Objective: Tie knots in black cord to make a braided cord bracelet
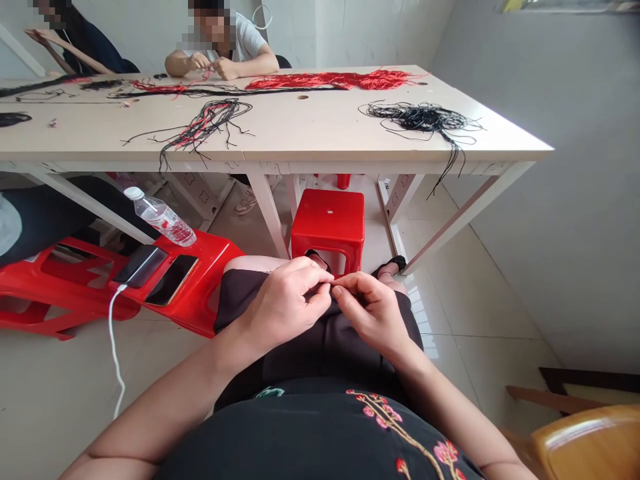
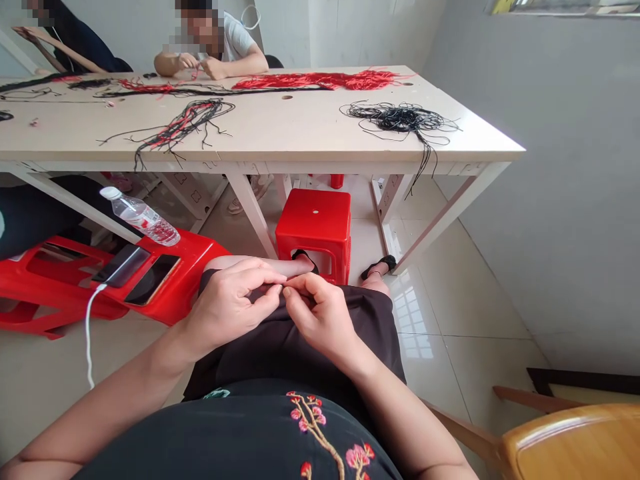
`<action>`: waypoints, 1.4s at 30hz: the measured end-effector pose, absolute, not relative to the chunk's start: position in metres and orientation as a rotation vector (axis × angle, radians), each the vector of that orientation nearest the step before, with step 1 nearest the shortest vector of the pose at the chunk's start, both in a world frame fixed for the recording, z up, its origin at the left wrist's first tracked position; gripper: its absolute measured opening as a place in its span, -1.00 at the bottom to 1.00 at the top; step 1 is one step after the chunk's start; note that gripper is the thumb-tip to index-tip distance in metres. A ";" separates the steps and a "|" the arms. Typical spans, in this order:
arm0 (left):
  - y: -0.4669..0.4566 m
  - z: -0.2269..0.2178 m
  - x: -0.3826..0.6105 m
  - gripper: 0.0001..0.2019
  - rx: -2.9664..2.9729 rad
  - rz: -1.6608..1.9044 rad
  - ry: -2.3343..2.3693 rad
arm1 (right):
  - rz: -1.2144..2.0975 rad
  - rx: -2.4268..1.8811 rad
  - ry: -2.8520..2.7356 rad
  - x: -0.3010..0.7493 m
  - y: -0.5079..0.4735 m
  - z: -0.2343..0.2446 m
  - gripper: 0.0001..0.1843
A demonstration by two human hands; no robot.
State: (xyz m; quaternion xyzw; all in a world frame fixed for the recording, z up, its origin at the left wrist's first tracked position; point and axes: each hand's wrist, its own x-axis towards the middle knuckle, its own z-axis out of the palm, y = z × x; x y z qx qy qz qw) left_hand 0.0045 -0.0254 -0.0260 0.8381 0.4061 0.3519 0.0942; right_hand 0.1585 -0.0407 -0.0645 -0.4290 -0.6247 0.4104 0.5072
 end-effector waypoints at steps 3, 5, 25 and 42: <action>-0.025 -0.028 0.007 -0.89 2.513 0.989 1.270 | 0.746 -1.079 -1.646 0.156 -0.041 -0.069 -0.89; -0.026 -0.029 0.009 -0.89 2.480 0.970 1.308 | 0.625 -1.076 -1.700 0.156 -0.041 -0.071 -0.88; -0.006 -0.027 -0.024 -0.92 1.852 0.695 1.381 | 0.981 -0.929 -1.840 0.156 -0.009 -0.073 -0.92; 0.074 -0.055 -0.087 -0.88 1.415 0.698 1.685 | 0.928 -1.345 -1.752 0.128 0.044 -0.148 -0.84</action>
